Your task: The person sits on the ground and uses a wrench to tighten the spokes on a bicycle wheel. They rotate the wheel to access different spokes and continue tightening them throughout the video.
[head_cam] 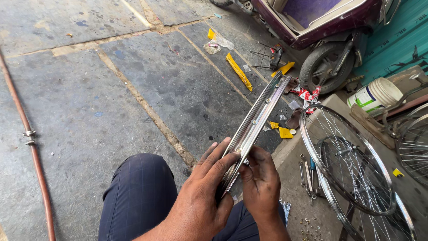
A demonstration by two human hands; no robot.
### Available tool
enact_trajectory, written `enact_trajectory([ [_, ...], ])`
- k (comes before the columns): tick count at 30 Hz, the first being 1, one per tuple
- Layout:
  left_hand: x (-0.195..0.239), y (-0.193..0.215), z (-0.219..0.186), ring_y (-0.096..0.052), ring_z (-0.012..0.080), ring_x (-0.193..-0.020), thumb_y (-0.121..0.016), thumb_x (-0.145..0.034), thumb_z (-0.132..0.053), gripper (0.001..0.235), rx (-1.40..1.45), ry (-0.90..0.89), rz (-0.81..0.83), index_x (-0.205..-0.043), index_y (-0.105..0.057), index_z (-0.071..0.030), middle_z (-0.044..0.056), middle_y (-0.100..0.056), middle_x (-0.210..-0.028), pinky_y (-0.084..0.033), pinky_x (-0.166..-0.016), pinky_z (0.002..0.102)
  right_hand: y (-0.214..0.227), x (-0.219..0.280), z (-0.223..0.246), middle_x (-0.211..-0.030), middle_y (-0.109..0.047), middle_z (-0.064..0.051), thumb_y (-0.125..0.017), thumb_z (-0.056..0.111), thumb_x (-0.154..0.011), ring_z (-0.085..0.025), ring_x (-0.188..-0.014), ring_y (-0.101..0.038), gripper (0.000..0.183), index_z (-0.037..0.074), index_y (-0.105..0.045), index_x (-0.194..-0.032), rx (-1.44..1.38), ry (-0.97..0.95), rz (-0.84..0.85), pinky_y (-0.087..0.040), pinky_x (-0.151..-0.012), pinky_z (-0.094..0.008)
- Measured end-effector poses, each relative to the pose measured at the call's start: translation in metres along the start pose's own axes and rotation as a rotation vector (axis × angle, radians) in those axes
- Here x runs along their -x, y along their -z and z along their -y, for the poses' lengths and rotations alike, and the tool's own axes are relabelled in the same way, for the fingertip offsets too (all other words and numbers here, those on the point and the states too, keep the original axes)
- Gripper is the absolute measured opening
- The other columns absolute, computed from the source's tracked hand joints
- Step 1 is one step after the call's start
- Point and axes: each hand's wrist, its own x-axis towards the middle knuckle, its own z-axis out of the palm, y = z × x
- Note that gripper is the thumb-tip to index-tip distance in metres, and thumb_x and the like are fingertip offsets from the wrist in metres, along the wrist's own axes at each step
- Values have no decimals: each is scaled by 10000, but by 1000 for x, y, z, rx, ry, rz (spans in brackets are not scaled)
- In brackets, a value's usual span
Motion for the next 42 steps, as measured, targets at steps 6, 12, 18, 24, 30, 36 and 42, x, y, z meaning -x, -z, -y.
enact_trajectory([
  [6, 0, -3, 0, -315, 464, -1522, -652, -680, 31, 783, 22, -13, 23, -1446, -515, -51, 241, -373, -1624, -345, -1180, 576, -3, -1, 1, -1308, -629, -157, -682, -53, -935, -238, -1216, -678, 228, 1, -594, -1139, 10, 91, -93, -611, -977, -373],
  [12, 1, -3, -1, -395, 454, -1511, -702, -788, -24, 677, 19, -29, -36, -1443, -536, -59, 249, -444, -1598, -399, -1172, 554, -23, -7, 14, -1215, -628, -127, -773, -28, -874, -250, -1141, -669, 256, 25, -607, -1061, 343, 261, -180, -601, -944, -367],
  [18, 34, -4, 25, -490, 431, -1459, -758, -775, -81, 756, 56, -56, -60, -1472, -471, -24, 259, -456, -1578, -455, -1143, 529, -15, 11, -1, -1195, -623, -132, -750, 136, -929, -245, -1091, -689, 253, 25, -580, -1081, 630, 364, -206, -610, -889, -348],
  [24, 53, -18, 37, -398, 455, -1514, -674, -679, 29, 798, -35, -48, -46, -1463, -561, -73, 259, -430, -1617, -383, -1198, 571, -3, 41, -60, -1007, -746, -87, -565, 144, -1029, -164, -923, -740, 187, 22, -657, -1137, 88, -131, 76, -598, -757, -317],
  [30, 14, -7, 5, -236, 493, -1552, -624, -700, 20, 855, -68, -55, 43, -1529, -422, -27, 276, -297, -1655, -296, -1200, 596, 2, 5, -45, -1038, -712, -78, -517, 74, -1064, -118, -917, -653, 191, 17, -646, -1191, -94, -67, 27, -557, -806, -287],
  [36, 5, 1, -9, -242, 477, -1537, -624, -665, 27, 889, -109, 9, 64, -1530, -430, -42, 263, -313, -1651, -290, -1197, 580, -21, -4, -17, -1137, -649, -117, -618, 62, -959, -199, -1048, -693, 290, 39, -528, -1233, -437, -184, -173, -586, -858, -368],
  [42, 11, -5, -5, -284, 450, -1545, -634, -693, 43, 781, -93, -5, -45, -1454, -466, -15, 241, -370, -1624, -316, -1213, 571, -22, -20, -8, -1135, -702, -88, -694, -70, -873, -191, -1077, -713, 386, 40, -581, -1225, 133, 18, 123, -603, -899, -361],
])
